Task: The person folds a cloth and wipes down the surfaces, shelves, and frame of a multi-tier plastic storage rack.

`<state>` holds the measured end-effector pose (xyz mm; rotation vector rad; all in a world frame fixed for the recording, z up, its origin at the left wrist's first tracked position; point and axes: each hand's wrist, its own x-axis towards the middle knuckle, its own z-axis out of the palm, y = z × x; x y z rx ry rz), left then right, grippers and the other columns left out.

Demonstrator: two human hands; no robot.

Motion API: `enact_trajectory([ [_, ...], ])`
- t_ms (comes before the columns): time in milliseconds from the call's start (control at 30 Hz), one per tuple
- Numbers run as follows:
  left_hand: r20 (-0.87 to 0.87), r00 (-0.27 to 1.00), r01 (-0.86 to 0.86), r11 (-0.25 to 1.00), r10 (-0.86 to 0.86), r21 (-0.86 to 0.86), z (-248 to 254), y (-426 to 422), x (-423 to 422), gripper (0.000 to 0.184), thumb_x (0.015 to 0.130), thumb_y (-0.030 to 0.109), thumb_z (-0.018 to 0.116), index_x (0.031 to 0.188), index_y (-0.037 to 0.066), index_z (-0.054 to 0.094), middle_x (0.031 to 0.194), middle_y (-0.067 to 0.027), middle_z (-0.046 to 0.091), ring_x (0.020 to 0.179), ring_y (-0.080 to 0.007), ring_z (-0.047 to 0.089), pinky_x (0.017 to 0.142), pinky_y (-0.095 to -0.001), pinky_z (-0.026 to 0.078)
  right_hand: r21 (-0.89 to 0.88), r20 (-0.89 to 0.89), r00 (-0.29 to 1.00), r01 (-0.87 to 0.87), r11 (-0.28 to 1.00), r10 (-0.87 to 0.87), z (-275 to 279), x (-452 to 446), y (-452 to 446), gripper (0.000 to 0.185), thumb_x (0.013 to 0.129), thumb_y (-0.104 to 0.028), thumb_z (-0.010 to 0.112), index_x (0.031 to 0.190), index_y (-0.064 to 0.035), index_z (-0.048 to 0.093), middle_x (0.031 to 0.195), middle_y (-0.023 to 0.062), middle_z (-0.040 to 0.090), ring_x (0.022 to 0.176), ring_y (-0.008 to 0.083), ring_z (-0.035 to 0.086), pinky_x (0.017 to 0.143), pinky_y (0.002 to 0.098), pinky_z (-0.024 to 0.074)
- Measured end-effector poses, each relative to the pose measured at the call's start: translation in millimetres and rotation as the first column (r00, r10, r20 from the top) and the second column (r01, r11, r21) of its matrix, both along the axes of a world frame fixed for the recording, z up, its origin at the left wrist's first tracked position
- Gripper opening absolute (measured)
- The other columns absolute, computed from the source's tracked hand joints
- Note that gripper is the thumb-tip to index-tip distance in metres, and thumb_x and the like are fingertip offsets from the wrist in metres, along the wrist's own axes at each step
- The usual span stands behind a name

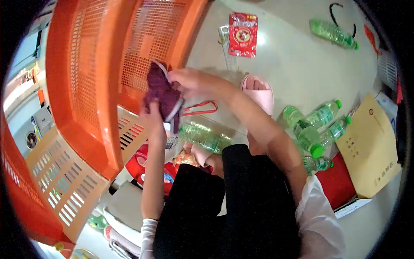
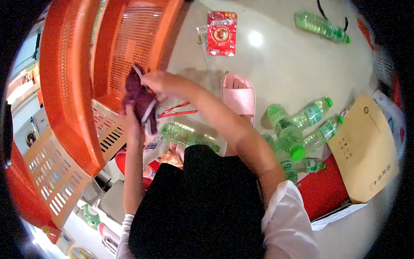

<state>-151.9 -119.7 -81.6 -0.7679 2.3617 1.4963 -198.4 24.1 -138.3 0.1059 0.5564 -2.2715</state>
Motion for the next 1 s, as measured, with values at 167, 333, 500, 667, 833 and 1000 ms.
enact_trajectory([
  [167,-0.452,0.865,-0.336,0.919,0.215,-0.206,-19.4,-25.7,-30.5,0.04,0.085,0.026,0.054,0.115,0.003,0.042,0.11,-0.0103,0.051,0.09,-0.0203,0.054,0.073,-0.0295,0.047,0.705,-0.702,0.712,0.69,0.164,0.021,-16.0,-51.5,-4.0,0.012,0.077,-0.014,0.052,0.081,-0.0037,0.057,0.082,0.0104,0.057,0.081,0.0278,0.053,0.07,0.0386,0.0434],
  [333,-0.465,0.864,-0.398,0.827,0.193,-0.396,-40.2,-37.3,-21.9,0.041,0.085,0.023,0.054,0.117,0.003,0.037,0.11,-0.0115,0.05,0.091,-0.0214,0.054,0.076,-0.0322,0.047,0.154,-0.648,0.313,0.947,-0.283,0.695,-51.2,-114.8,-25.0,0.014,0.074,-0.012,0.055,0.085,-0.0035,0.058,0.084,0.0088,0.057,0.087,0.0183,0.053,0.077,0.0327,0.04],
  [500,-0.366,0.875,-0.385,0.914,0.317,-0.13,-52.9,-28.7,-5.7,0.037,0.086,0.018,0.051,0.115,-0.001,0.037,0.109,-0.0137,0.049,0.096,-0.0227,0.05,0.084,-0.0308,0.042,0.449,-0.565,0.544,0.834,-0.321,0.62,-79.7,-156.1,-63.6,0.018,0.075,-0.012,0.048,0.084,-0.0062,0.062,0.091,0.0138,0.058,0.081,0.0279,0.056,0.072,0.0368,0.0445],
  [667,-0.259,0.913,-0.364,0.916,0.315,-0.171,-53.3,-32.2,-6.8,0.04,0.088,0.019,0.048,0.119,0.001,0.033,0.112,-0.0137,0.047,0.098,-0.0225,0.05,0.086,-0.0314,0.04,0.506,-0.571,0.459,0.85,-0.149,0.68,-89.1,-150.0,-51.0,0.018,0.075,-0.009,0.048,0.084,-0.0039,0.062,0.092,0.0142,0.06,0.082,0.0287,0.058,0.062,0.0395,0.0473],
  [833,-0.051,0.963,0.151,0.685,-0.266,-0.712,-61.5,-32.9,0.0,0.056,0.082,0.021,0.046,0.128,-0.003,0.024,0.128,-0.0261,0.029,0.117,-0.0372,0.032,0.097,-0.0403,0.028,0.566,-0.573,0.576,0.793,-0.226,0.584,-84.9,-148.2,-54.5,0.017,0.071,0.001,0.049,0.082,0.0043,0.061,0.089,0.0188,0.057,0.084,0.0308,0.052,0.071,0.0379,0.0454],
  [1000,0.011,0.961,0.227,0.76,-0.278,-0.609,-55.3,-29.2,-0.1,0.062,0.085,0.025,0.041,0.132,-0.005,0.014,0.131,-0.028,0.025,0.122,-0.0372,0.028,0.102,-0.039,0.022,0.654,-0.321,0.491,0.733,-0.185,0.81,-46.9,-126.1,-43.2,0.017,0.073,-0.002,0.049,0.083,0.0056,0.06,0.091,0.0195,0.056,0.084,0.0308,0.053,0.069,0.0376,0.045],
])
